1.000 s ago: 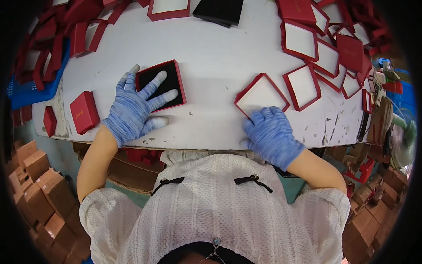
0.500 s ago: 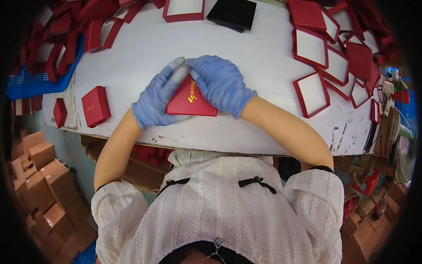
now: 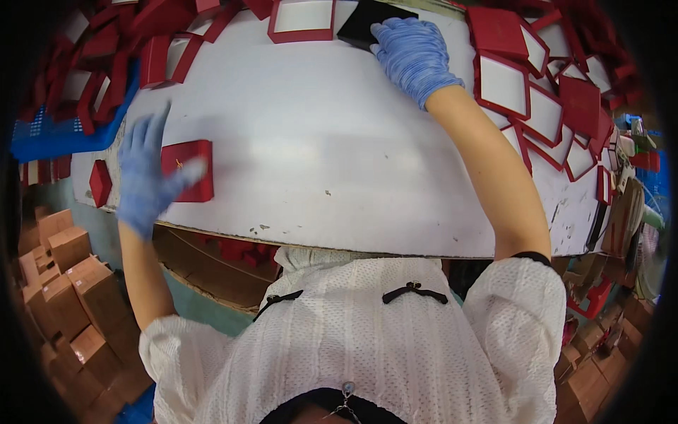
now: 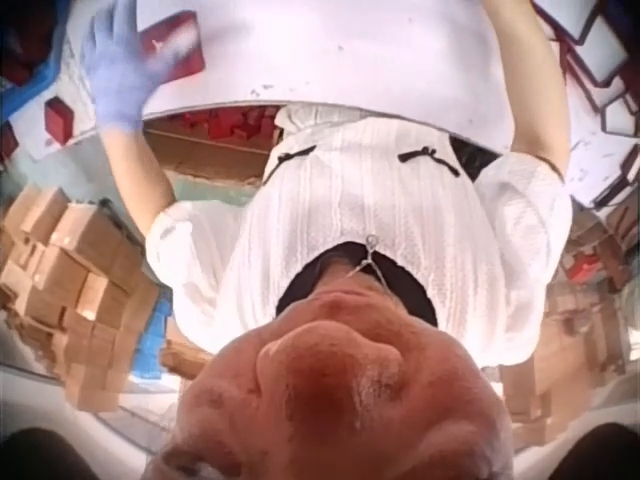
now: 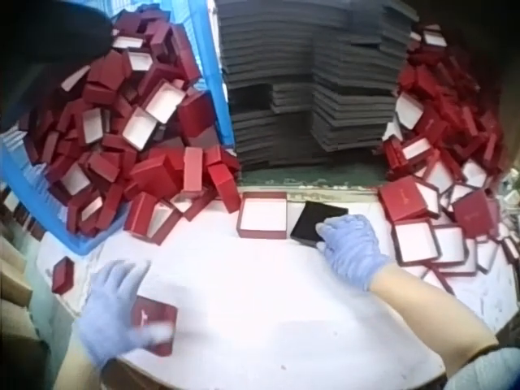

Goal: Packaging red jewelry boxes by inserting foam pads and closing the lids.

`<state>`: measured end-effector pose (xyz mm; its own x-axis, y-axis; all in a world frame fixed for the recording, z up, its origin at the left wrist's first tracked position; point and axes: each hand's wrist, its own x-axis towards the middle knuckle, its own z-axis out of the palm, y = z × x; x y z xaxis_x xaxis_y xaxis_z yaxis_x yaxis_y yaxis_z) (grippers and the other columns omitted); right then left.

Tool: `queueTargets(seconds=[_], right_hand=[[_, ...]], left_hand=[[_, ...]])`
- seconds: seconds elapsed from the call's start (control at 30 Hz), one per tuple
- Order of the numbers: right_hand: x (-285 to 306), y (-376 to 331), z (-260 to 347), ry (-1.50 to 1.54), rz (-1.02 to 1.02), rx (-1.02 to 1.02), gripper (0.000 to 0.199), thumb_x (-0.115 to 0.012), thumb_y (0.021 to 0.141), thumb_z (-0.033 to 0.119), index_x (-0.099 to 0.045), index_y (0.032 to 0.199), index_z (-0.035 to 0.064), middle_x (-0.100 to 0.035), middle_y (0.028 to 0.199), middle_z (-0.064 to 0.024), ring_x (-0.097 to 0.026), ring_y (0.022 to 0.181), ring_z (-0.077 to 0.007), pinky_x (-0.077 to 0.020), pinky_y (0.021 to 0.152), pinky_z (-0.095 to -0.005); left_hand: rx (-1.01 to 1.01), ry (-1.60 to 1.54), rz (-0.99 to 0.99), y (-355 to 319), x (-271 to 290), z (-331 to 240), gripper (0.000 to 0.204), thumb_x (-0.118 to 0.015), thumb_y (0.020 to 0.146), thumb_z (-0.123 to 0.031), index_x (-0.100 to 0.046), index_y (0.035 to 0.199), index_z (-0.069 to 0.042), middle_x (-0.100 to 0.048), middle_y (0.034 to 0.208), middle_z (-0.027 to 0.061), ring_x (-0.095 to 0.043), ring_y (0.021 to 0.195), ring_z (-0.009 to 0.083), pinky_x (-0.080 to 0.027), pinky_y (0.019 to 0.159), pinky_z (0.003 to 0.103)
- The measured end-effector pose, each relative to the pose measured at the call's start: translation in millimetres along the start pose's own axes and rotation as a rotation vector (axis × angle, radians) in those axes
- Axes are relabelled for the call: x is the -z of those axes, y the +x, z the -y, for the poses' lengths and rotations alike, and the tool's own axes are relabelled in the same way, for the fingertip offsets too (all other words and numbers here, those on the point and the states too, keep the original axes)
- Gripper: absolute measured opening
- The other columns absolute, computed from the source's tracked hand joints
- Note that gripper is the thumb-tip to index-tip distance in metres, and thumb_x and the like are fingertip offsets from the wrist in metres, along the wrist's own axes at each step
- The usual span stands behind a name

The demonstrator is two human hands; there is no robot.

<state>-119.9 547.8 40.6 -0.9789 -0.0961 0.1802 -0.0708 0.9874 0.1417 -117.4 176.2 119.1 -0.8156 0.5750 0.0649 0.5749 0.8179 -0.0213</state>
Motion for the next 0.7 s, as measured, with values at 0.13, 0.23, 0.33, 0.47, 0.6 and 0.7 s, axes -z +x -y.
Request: queueTargets(seconds=[0.13,0.23,0.33,0.47,0.6,0.7], right_hand=[[22.5,20.9,16.9,0.033,0.218,-0.034,0.031,-0.049,0.087,0.026,-0.058,0.113,0.0107,-0.061,0.101,-0.0101,-0.059,0.094,-0.0252,-0.0442,0.084,-0.0377],[17.1,6.1,7.1,0.149,0.147,-0.024,0.03,-0.052,0.087,0.023,-0.058,0.111,0.0064,-0.061,0.104,-0.0105,-0.058,0.096,-0.0236,-0.0438,0.087,-0.0319],[13.5,-17.9,3.4,0.674,-0.385,-0.055,0.025,-0.055,0.084,0.016,-0.061,0.106,0.0059,-0.062,0.095,-0.0109,-0.059,0.09,-0.0256,-0.0457,0.081,-0.0322],[46.9,-47.5,62.5,0.396,-0.353,0.44,0.015,-0.058,0.07,0.012,-0.062,0.085,0.0095,-0.056,0.073,-0.0043,-0.055,0.069,-0.0229,-0.0446,0.064,-0.0346],[50.9,-71.5,83.2,0.403,-0.203,0.617,0.026,-0.058,0.068,0.014,-0.063,0.093,0.0089,-0.058,0.087,-0.0025,-0.056,0.08,-0.0187,-0.0448,0.072,-0.0324],[54.5,-81.4,83.4,0.43,0.235,0.706,0.017,-0.054,0.075,0.015,-0.062,0.09,0.0109,-0.058,0.092,-0.0048,-0.056,0.088,-0.0218,-0.0442,0.079,-0.0353]], left_hand=[[0.482,0.279,-0.024,85.8,-50.7,52.5,0.07,-0.063,0.073,-0.047,-0.041,0.128,-0.009,-0.045,0.126,0.0168,-0.042,0.112,0.036,-0.034,0.096,0.042],[0.59,0.302,0.077,96.9,-63.7,68.5,0.066,-0.066,0.073,-0.042,-0.046,0.124,-0.006,-0.044,0.127,0.0157,-0.041,0.113,0.0352,-0.032,0.098,0.04],[0.344,-0.065,-0.157,62.6,-90.1,45.8,0.06,-0.072,0.069,-0.033,-0.052,0.118,-0.004,-0.042,0.128,0.0173,-0.039,0.116,0.0346,-0.028,0.102,0.039],[0.032,-0.56,0.19,29.9,-63.5,-44.4,0.074,-0.08,0.057,-0.029,-0.048,0.118,-0.003,-0.04,0.124,0.0203,-0.042,0.115,0.0368,-0.039,0.096,0.039],[-0.281,-0.764,-0.266,20.4,-79.5,-84.5,0.088,-0.081,0.053,-0.034,-0.04,0.125,-0.006,-0.037,0.127,0.0238,-0.046,0.11,0.0406,-0.042,0.092,0.042],[-0.497,-0.73,-0.234,16.9,-85.2,-103.0,0.077,-0.074,0.063,-0.038,-0.041,0.129,-0.015,-0.031,0.137,0.0198,-0.042,0.111,0.044,-0.04,0.091,0.047]])
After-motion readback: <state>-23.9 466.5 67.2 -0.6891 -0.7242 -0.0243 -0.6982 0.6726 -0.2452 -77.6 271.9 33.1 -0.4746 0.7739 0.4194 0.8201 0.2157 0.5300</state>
